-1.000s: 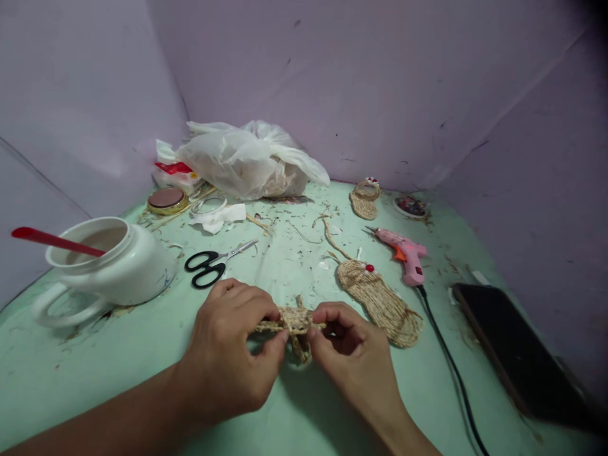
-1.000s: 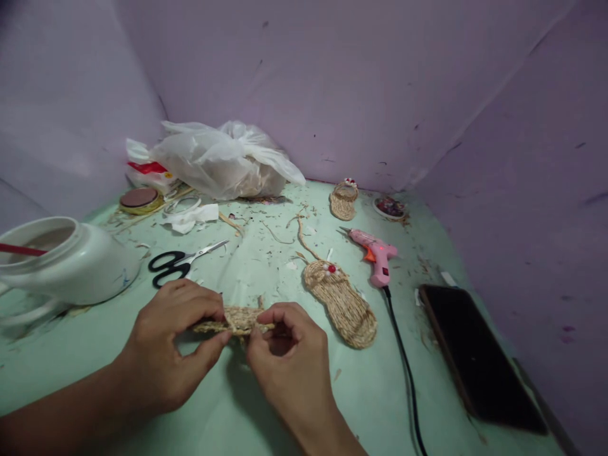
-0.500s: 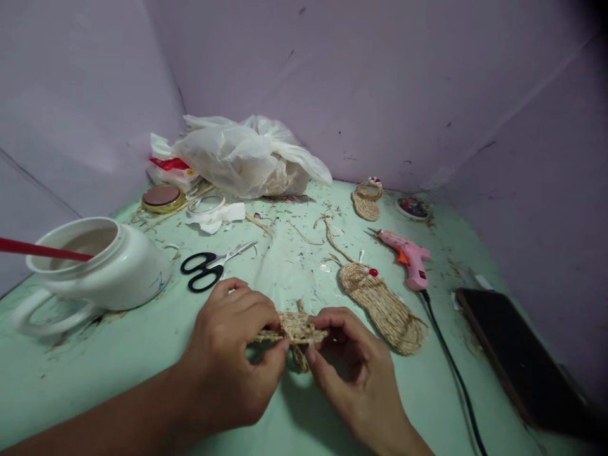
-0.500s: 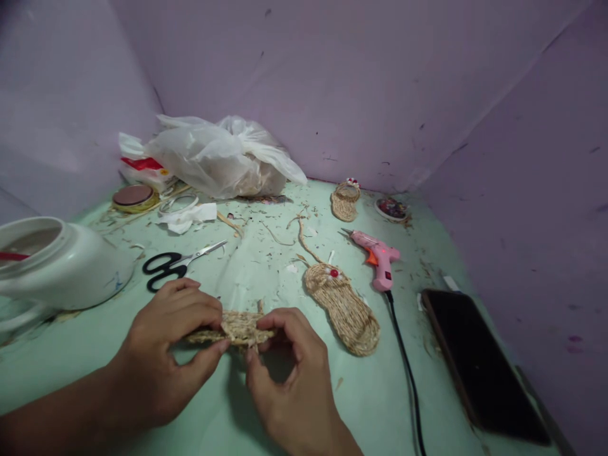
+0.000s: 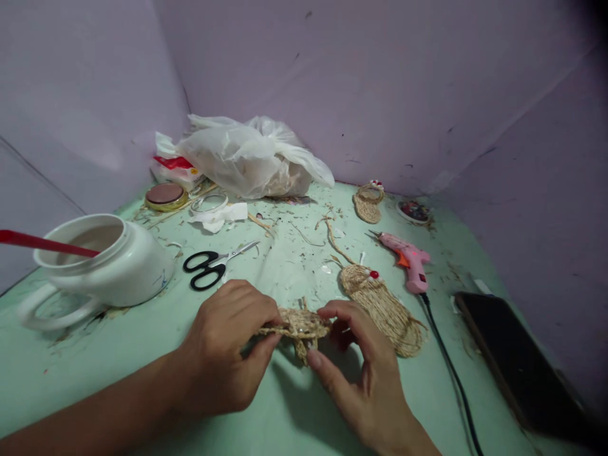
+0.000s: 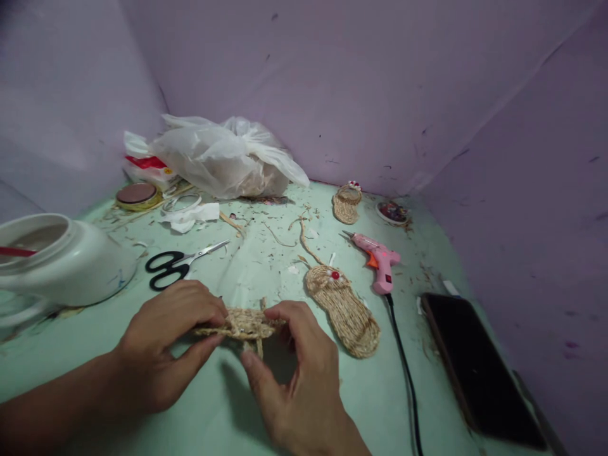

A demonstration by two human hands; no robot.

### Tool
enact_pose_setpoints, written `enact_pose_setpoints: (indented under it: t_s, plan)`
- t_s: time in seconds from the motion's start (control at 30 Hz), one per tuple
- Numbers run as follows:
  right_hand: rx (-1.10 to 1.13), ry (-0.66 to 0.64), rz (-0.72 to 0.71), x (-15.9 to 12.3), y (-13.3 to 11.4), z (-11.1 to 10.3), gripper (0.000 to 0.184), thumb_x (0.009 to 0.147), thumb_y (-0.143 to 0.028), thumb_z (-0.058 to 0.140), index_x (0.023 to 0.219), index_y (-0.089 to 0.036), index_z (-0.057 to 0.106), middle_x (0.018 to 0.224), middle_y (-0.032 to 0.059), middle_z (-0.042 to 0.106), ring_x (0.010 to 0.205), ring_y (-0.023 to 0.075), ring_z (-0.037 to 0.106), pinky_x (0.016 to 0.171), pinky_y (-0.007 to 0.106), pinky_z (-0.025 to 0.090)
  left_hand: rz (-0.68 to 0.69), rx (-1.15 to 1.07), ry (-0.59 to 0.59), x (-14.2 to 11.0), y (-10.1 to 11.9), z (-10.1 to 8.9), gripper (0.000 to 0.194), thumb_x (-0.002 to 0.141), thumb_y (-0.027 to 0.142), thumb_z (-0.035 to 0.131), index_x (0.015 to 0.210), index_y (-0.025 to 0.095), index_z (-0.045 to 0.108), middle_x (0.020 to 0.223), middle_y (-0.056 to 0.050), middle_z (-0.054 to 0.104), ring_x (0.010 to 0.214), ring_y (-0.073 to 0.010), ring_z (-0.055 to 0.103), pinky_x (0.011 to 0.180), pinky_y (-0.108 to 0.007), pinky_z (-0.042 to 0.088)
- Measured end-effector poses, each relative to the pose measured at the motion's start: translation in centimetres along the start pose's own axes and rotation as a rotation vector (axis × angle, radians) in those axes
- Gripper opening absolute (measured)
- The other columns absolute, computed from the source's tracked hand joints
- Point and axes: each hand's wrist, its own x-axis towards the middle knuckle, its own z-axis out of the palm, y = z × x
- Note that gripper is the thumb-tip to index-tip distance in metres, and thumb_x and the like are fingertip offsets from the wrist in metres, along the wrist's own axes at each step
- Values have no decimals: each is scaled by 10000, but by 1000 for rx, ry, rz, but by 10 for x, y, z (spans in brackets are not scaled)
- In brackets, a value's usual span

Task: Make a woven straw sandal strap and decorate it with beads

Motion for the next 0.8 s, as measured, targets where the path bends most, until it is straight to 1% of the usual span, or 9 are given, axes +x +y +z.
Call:
enact_pose_setpoints:
  t_s: [0.07, 0.13, 0.17, 0.23, 0.3, 0.37, 0.43, 0.67, 0.8]
  plan:
    - [-127, 56, -82, 2, -4, 1, 316, 744, -228, 635, 1031, -228, 502, 996, 66, 537, 852, 207, 529, 700, 332, 450, -7, -10, -7, 2, 0, 0, 160, 732, 80, 526, 830, 207, 528, 721, -40, 629, 671, -188, 565, 677, -374, 432]
    - [-178, 71, -172, 3, -8, 2, 336, 739, -178, 610, 1050, -226, 490, 1031, 82, 526, 958, 245, 508, 804, 403, 427, -3, -22, -7, 3, 0, 0, 153, 730, 75, 528, 813, 203, 531, 709, -36, 629, 662, -184, 563, 697, -383, 430]
    - [-187, 74, -215, 4, -9, 3, 353, 740, -151, 592, 1065, -224, 477, 1029, 84, 533, 975, 252, 505, 852, 439, 402, -2, -24, -10, 3, 1, 0, 150, 728, 74, 527, 808, 202, 533, 705, -35, 629, 660, -183, 561, 706, -387, 428]
    - [-193, 65, -279, 6, -12, 4, 394, 730, -94, 557, 1087, -220, 450, 982, 71, 561, 930, 238, 525, 921, 487, 344, -1, -23, -21, 3, 1, 0, 143, 728, 74, 522, 798, 198, 539, 703, -34, 626, 663, -180, 558, 729, -395, 423]
    - [-211, 36, -319, 8, -14, 4, 412, 703, -54, 543, 1068, -214, 441, 899, 43, 583, 838, 210, 541, 950, 497, 311, -8, -20, -32, 2, 1, 0, 137, 727, 73, 519, 787, 193, 545, 701, -32, 619, 662, -176, 553, 752, -401, 415]
    - [-240, -5, -339, 11, -14, 4, 399, 676, -39, 544, 1021, -209, 442, 824, 16, 581, 764, 187, 538, 951, 487, 308, -15, -24, -40, 2, 0, 0, 133, 724, 72, 517, 777, 189, 554, 699, -31, 613, 658, -172, 549, 765, -404, 409]
    - [-267, -25, -345, 13, -14, 3, 383, 664, -42, 549, 992, -206, 440, 791, 4, 569, 738, 176, 532, 947, 476, 310, -22, -24, -51, 1, 0, 0, 131, 725, 77, 514, 774, 188, 563, 696, -30, 610, 657, -172, 547, 776, -407, 405]
    - [-286, -60, -343, 16, -10, 4, 449, 660, -70, 556, 1062, -198, 404, 809, 4, 562, 719, 165, 538, 957, 477, 315, 9, -28, -1, 2, 1, 3, 168, 723, 104, 483, 806, 199, 594, 692, -24, 622, 648, -168, 553, 815, -411, 398]
    - [-285, -42, -344, 17, -10, 5, 452, 652, -84, 550, 1060, -203, 397, 785, -16, 566, 681, 151, 546, 1017, 499, 265, 12, -29, 1, 2, 0, 5, 173, 711, 107, 493, 799, 200, 608, 681, -26, 626, 647, -171, 559, 833, -424, 398]
